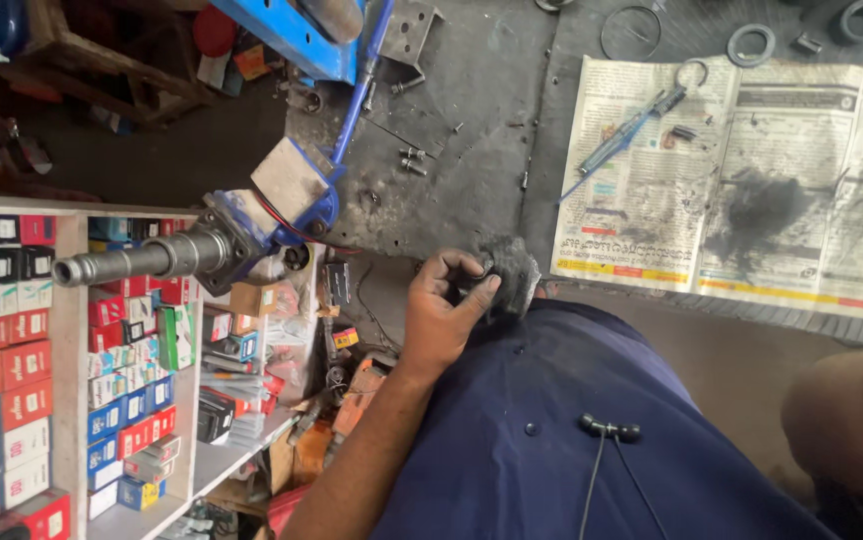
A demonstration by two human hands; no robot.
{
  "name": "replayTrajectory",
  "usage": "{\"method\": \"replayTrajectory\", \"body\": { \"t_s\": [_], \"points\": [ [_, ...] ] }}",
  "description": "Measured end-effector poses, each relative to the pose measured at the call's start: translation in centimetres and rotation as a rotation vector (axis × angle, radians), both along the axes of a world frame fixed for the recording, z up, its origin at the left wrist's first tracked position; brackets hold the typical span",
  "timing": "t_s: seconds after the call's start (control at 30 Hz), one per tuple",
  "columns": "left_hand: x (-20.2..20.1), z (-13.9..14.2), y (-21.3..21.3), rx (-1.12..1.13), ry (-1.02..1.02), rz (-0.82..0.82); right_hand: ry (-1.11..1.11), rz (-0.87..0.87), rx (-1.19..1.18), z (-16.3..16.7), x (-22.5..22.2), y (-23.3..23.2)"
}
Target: The person picks up a metal cylindrical component from a workbench, fits it onto a larger machine part mounted on the bench, and presses and twists it by hand to seat it. They then pick up a rag and wipe their hands and the area around the mounted part.
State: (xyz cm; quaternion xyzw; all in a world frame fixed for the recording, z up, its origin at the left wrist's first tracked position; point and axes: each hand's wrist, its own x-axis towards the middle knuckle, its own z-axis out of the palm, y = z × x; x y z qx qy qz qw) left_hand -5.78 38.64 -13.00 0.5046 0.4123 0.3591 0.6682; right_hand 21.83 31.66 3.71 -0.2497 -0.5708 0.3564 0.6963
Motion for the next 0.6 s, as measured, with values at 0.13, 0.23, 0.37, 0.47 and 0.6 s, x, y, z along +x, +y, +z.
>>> {"method": "replayTrajectory", "body": {
  "t_s": [0.13, 0.23, 0.37, 0.47, 0.6],
  "points": [
    [-0.1, -0.4, -0.5, 0.036, 0.044, -0.012, 0.005, 0.047, -0.007, -0.6, -0.3, 0.0],
    [-0.6, -0.4, -0.6, 0.072, 0.059, -0.015, 0.01, 0.091, -0.005, 1.2, -0.9, 1.9],
    [-0.7, -0.1, 0.1, 0.055, 0.181, 0.027, 0.0, 0.132, 0.049, 1.8, -1.9, 6.8],
    [-0.1, -0.4, 0.7, 0.059, 0.125, 0.016, -0.026, 0.135, 0.066, 1.2, -1.3, 4.6],
    [0.3, -1.0, -0.3, 0.0, 0.091, 0.019, -0.07, 0.112, 0.034, 0.1, 0.7, -0.3]
  ]
}}
